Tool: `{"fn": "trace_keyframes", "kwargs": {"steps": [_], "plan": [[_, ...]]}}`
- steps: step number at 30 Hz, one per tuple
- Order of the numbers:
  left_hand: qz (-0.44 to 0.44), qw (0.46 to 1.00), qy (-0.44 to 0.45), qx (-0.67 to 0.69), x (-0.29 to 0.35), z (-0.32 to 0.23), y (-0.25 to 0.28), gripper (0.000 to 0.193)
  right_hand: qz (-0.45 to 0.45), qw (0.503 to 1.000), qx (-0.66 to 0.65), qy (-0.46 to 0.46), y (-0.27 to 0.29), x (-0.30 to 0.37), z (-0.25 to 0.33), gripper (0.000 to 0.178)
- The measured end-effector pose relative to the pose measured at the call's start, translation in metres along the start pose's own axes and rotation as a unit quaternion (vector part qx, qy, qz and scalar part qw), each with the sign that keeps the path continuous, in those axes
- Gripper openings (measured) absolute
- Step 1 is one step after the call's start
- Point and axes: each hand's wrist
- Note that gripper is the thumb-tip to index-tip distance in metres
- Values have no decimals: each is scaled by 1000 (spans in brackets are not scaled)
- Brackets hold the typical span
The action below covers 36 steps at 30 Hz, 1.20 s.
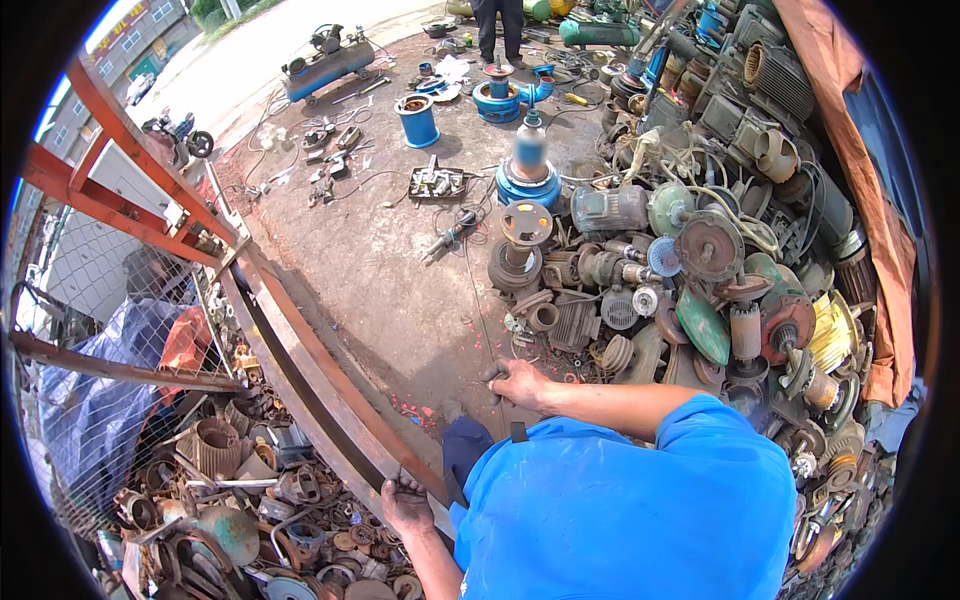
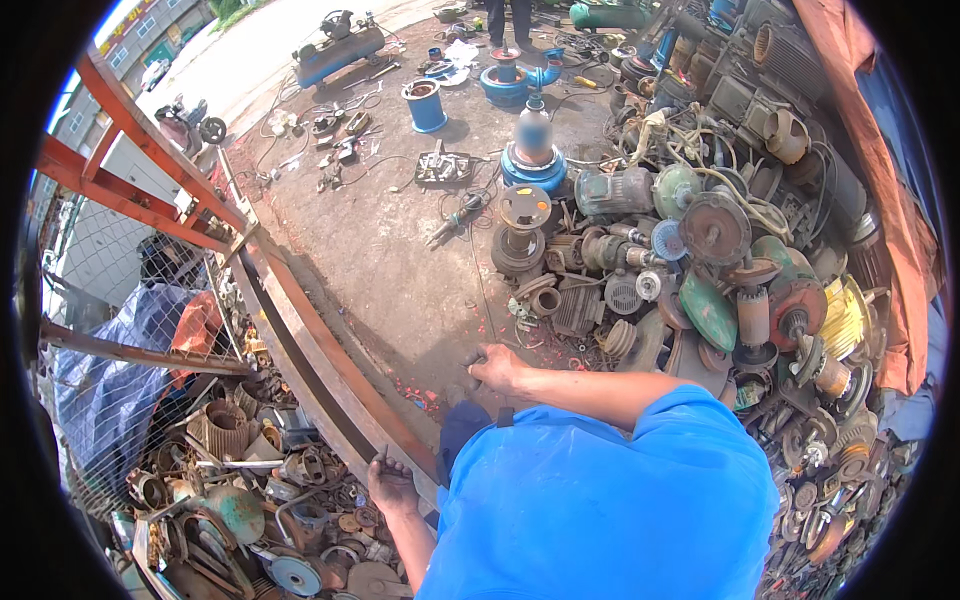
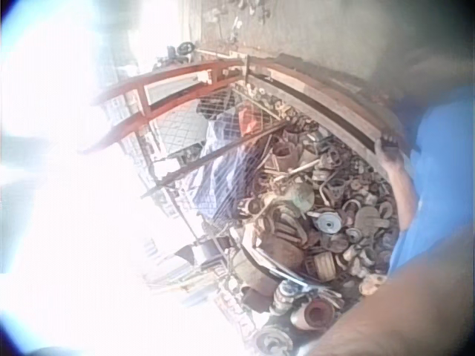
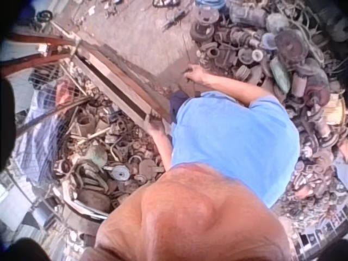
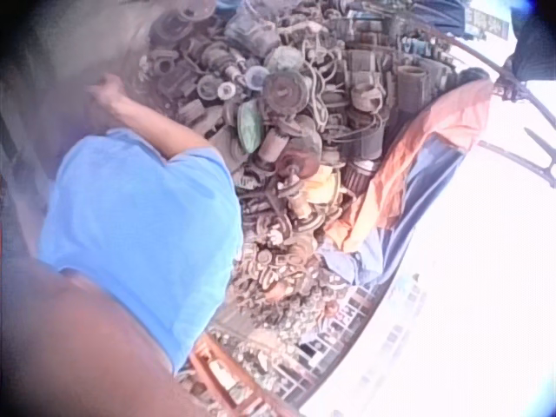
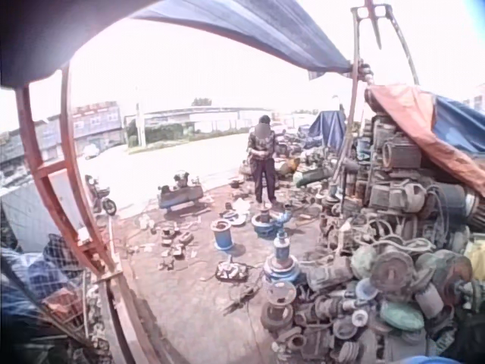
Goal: The person uses a hammer and wrench to adjust and tighten components on a motor assembly. They then walk through a scrap yard, pick up a small metal part, and return to the motor to continue working on it.
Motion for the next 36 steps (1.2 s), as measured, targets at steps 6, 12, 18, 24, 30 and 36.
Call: {"fn": "trace_keyframes", "kwargs": {"steps": [6, 12, 18, 24, 30, 36], "plan": [[32, 989, 10, -142, -148, -164, -154, 16, -92, 991, -96, -12, 2, -117, 54, 34], [104, 972, -5, -211, -279, -269, -265, 39, -121, 989, -70, -58, 17, -268, 115, 32], [29, 988, 43, -143, -395, -316, -297, 55, -50, 994, -89, -34, 15, -478, 174, 38], [36, 986, -3, -162, -480, -421, -360, 52, -2, 997, -80, 16, 23, -635, 299, 38], [31, 988, 13, -148, -597, -498, -423, 19, -61, 996, -52, 37, 33, -756, 346, 30], [113, 942, 167, -268, -742, -558, -513, 31, -158, 985, -31, 52, 6, -844, 378, 32]]}}
Point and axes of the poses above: each hand's wrist, its own x-axis away from the middle knuckle, its own y-axis out of the back of the hand, z = x × y, and after that the axes turned 13 degrees about y, right-handed
